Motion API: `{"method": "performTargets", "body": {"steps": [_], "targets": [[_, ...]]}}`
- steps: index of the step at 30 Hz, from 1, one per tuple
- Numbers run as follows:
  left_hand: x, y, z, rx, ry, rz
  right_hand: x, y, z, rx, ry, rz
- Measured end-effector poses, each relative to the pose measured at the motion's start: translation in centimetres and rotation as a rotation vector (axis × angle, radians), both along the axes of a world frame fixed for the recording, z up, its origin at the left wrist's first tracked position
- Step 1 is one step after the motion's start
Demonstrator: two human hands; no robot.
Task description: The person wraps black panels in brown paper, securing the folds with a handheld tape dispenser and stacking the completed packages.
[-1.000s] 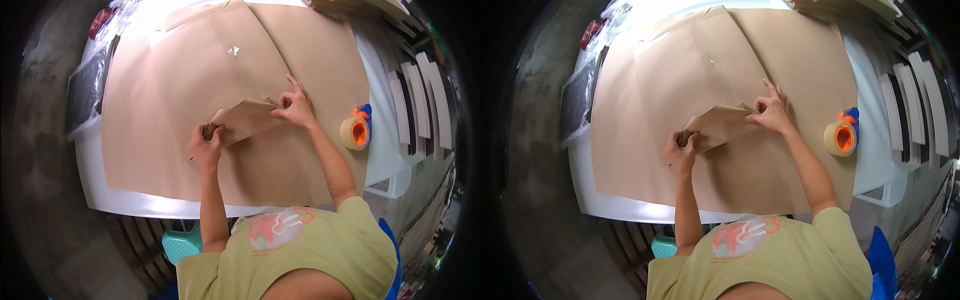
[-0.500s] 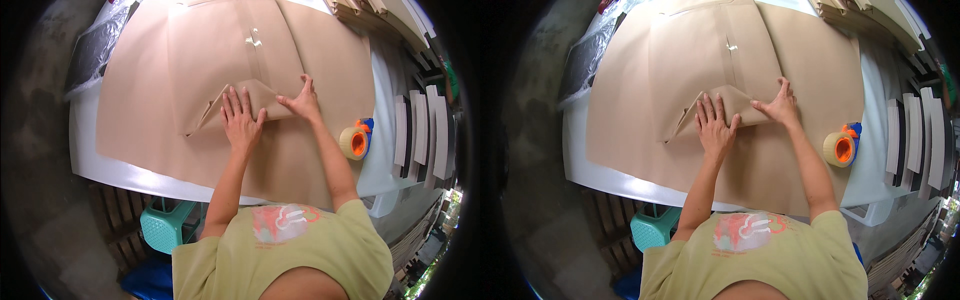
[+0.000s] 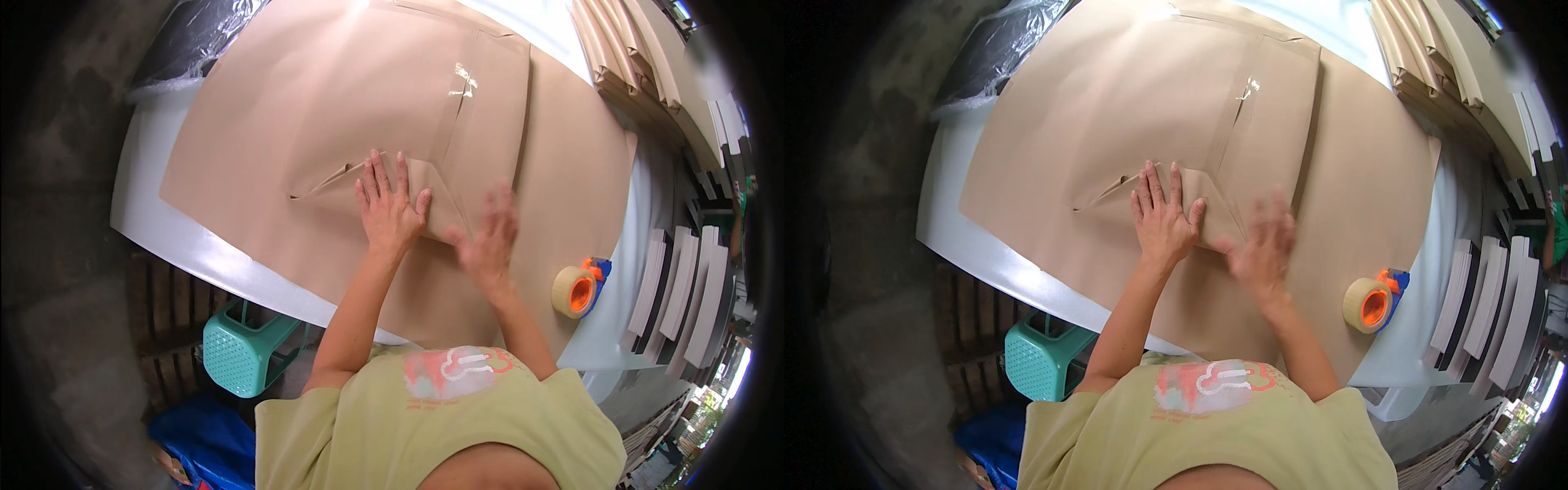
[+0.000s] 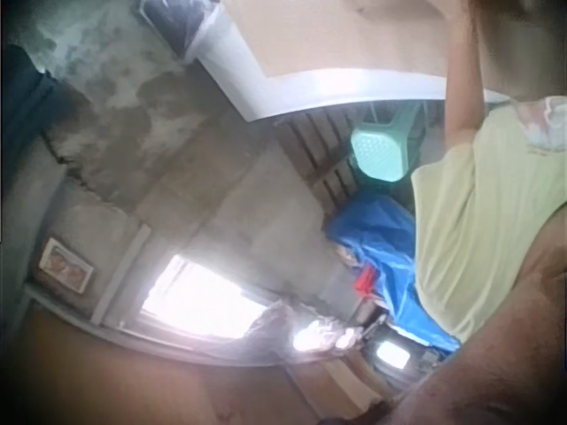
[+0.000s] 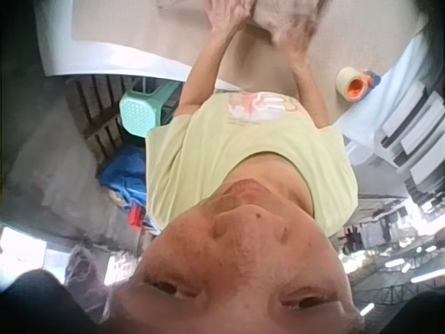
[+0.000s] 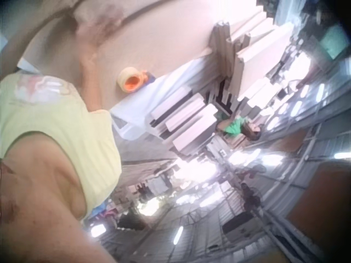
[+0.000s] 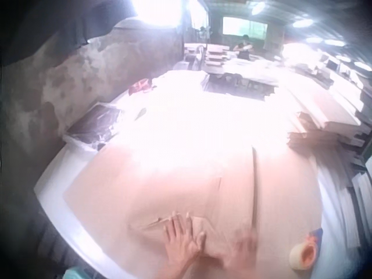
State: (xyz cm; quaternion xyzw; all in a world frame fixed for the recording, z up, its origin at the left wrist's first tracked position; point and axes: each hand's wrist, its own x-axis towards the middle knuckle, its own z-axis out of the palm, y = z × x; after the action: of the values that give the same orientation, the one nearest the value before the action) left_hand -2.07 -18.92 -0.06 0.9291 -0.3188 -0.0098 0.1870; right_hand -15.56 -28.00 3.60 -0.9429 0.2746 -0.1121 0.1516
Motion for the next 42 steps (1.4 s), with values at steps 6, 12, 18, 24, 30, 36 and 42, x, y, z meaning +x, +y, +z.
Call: {"method": "performTargets", "body": {"steps": [6, 12, 18, 24, 30, 36, 42], "targets": [[-0.4, -0.7, -0.3, 0.047, -0.086, -0.032, 2.4, 0.7, -2.3, 0.073, -0.004, 0.449], [0.3, -0.7, 0.0, 0.02, -0.026, -0.036, 5.8, -0.5, -3.1, -0.06, 0.067, 0.333], [0.0, -1.1, 0.2, 0.148, -0.039, 0.021, 1.9, -0.4, -1.2, -0.127, 0.368, 0.246], [-0.5, -1.8, 2.3, 0.279, 0.095, 0.06, 1.0, -0.8, 0.1, -0.178, 0.512, 0.228], [-0.7, -1.8, 2.3, 0.234, 0.116, 0.084, -5.6, -3.9, 2.5, 0.253, 0.119, 0.04], [-1.0, -3.0, 2.2, 0.299, 0.085, 0.256, -26.5, -9.9, 1.6, -0.156, -0.067, -0.805], [0.1, -6.6, 0.1, 0.218, -0.033, 0.592, -30.1, -12.2, -5.1, 0.8, -0.352, -0.957]]}}
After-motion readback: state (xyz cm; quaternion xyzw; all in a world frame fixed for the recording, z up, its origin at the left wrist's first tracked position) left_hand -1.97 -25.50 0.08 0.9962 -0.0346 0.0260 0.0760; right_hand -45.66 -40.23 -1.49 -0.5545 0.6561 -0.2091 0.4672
